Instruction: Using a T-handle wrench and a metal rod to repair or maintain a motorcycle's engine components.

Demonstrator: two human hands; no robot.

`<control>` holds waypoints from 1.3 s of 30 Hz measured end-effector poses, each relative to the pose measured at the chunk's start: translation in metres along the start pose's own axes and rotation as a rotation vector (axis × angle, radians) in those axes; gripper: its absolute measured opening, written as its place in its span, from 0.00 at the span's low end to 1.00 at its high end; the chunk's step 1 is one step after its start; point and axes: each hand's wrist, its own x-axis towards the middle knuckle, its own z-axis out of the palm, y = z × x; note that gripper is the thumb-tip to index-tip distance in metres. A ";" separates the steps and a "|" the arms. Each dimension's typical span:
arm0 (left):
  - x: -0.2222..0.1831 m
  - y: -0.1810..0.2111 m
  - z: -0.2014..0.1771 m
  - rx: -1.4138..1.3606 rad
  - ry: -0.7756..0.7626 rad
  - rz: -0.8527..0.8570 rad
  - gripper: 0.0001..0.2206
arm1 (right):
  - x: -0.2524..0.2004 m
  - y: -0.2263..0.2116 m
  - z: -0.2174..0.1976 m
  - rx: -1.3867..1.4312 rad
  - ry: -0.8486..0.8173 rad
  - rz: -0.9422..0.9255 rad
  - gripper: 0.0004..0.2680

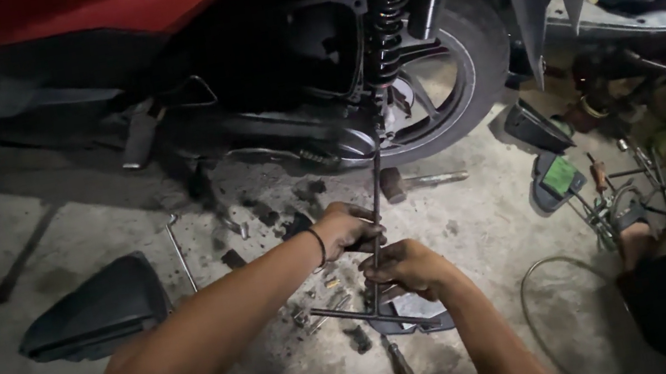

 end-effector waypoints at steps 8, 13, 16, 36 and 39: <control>0.006 -0.004 0.005 0.051 0.018 -0.006 0.22 | 0.041 0.043 -0.014 -0.046 0.054 0.014 0.19; 0.028 -0.023 0.001 0.055 0.026 0.047 0.20 | 0.060 0.065 -0.017 -0.048 0.105 -0.009 0.17; 0.012 -0.013 0.000 0.035 0.044 0.045 0.19 | 0.053 0.054 -0.011 -0.081 0.127 -0.018 0.15; -0.103 0.014 0.036 0.386 0.111 -0.020 0.14 | 0.012 0.030 -0.017 0.078 0.160 -0.055 0.16; -0.016 -0.040 0.008 0.269 0.077 -0.011 0.18 | 0.030 0.045 -0.023 0.035 0.190 -0.067 0.16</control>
